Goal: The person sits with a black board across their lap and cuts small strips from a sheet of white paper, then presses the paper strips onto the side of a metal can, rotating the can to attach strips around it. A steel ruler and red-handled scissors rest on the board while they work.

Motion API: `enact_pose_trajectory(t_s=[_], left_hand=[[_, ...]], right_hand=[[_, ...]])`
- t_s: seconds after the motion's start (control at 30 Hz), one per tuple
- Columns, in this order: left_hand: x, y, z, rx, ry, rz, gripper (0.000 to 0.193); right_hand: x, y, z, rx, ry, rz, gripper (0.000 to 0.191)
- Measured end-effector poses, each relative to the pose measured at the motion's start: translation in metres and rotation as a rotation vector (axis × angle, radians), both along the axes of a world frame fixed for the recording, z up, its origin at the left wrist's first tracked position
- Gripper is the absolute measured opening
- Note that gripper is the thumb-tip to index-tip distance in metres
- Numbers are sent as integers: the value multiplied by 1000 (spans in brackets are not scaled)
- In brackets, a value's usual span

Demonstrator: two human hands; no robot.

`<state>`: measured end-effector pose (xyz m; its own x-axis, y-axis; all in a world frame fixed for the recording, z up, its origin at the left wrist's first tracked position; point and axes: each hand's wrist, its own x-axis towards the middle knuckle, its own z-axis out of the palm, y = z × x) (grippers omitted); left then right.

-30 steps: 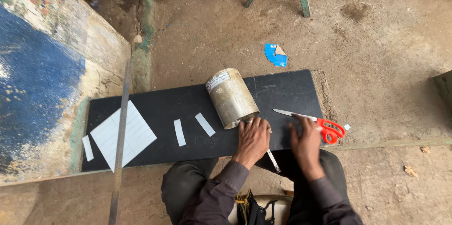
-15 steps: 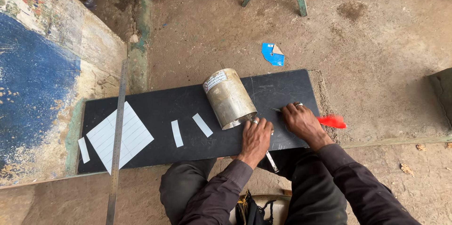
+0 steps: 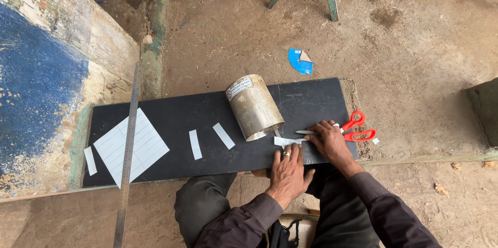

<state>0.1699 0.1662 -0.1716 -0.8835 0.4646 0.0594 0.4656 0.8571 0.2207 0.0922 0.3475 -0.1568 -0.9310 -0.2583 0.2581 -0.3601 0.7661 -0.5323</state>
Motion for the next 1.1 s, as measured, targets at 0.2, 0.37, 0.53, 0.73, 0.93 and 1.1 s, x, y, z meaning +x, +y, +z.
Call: enact_pose_trajectory(t_s=[0.2,0.37,0.53,0.73,0.93,1.1], left_hand=[[-2,2,-5,-58,-44,-5,83],[-2,0,-10,-55,-2,-5,80],[-1,-1,-7,-61,18,-8,81],[-3,-1,-2,-58,22,-11,81],[-5,0,0,-58,33,-8,81],[-5,1,-2,-82,34,-6,80]], right_hand=[[14,1,-1,77,-43,-52,33],[21,0,-10,86,-90,-39,22],[25,-3,-16,110,-64,-43,19],[29,-9,-16,147,10,-47,18],[29,-13,-16,263,0,-58,17],[29,-13,-18,241,-15,-66,20]])
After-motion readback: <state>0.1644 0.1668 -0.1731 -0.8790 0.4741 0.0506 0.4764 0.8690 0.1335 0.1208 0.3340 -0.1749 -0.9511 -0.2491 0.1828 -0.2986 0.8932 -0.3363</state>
